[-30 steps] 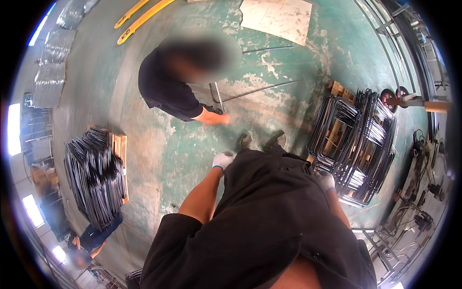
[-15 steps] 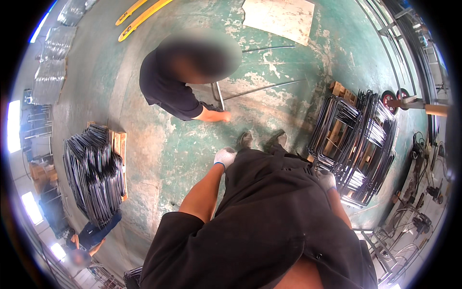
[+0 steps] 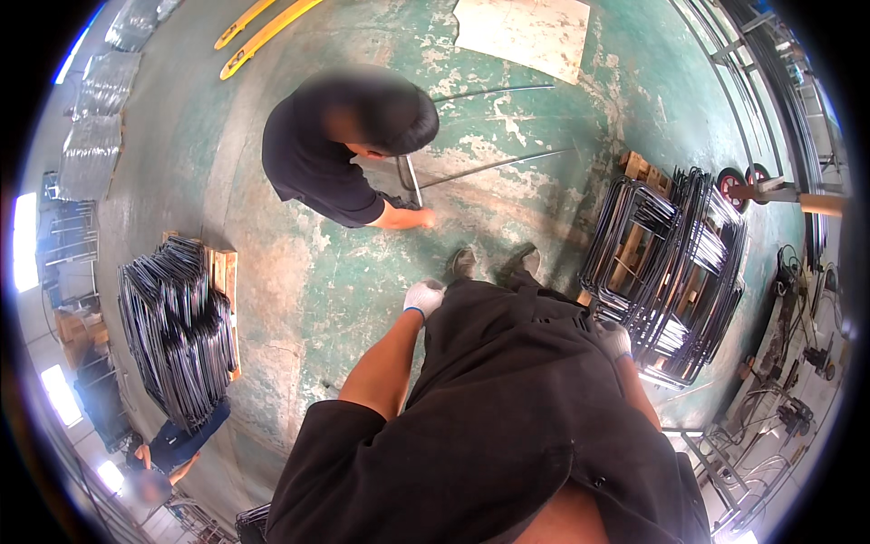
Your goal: The person repeatedly picks up black metal frames from a pile on the floor and stacks them onto a wooden pallet. The task involves lifting, aligning, and placing the frames one by one to build a neat stack.
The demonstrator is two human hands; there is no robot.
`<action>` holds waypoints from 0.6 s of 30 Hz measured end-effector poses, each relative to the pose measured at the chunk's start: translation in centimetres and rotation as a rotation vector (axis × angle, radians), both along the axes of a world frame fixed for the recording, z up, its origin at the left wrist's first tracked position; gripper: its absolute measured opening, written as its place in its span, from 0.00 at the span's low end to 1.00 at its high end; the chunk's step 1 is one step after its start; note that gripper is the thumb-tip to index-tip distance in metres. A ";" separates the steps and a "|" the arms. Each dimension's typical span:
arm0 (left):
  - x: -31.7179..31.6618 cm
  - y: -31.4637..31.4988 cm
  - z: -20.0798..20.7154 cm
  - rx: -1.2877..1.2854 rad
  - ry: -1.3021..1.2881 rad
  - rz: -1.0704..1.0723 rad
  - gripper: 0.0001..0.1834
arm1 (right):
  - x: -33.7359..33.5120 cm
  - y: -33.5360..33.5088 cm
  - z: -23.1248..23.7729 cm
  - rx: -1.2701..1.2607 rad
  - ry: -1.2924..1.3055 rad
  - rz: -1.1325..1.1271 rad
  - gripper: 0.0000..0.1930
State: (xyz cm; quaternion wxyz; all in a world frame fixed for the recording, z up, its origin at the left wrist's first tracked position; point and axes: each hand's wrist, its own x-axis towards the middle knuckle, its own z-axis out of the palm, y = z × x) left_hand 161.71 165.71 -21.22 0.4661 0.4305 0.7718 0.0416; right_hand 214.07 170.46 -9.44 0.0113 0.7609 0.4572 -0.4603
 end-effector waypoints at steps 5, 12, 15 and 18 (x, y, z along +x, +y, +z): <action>0.1 0.5 1.1 -0.011 -0.041 0.068 0.21 | 0.6 -0.6 -1.4 0.063 -0.037 0.155 0.21; -0.9 0.4 -0.7 0.037 -0.046 0.002 0.21 | -2.1 0.7 1.9 0.000 -0.033 -0.069 0.19; -1.7 0.3 -2.4 0.046 -0.061 -0.043 0.21 | -0.9 -0.8 -0.5 0.014 0.042 -0.209 0.20; -1.8 1.3 -2.1 -0.051 -0.055 -0.037 0.21 | -0.8 -1.7 -0.9 0.045 -0.002 -0.193 0.21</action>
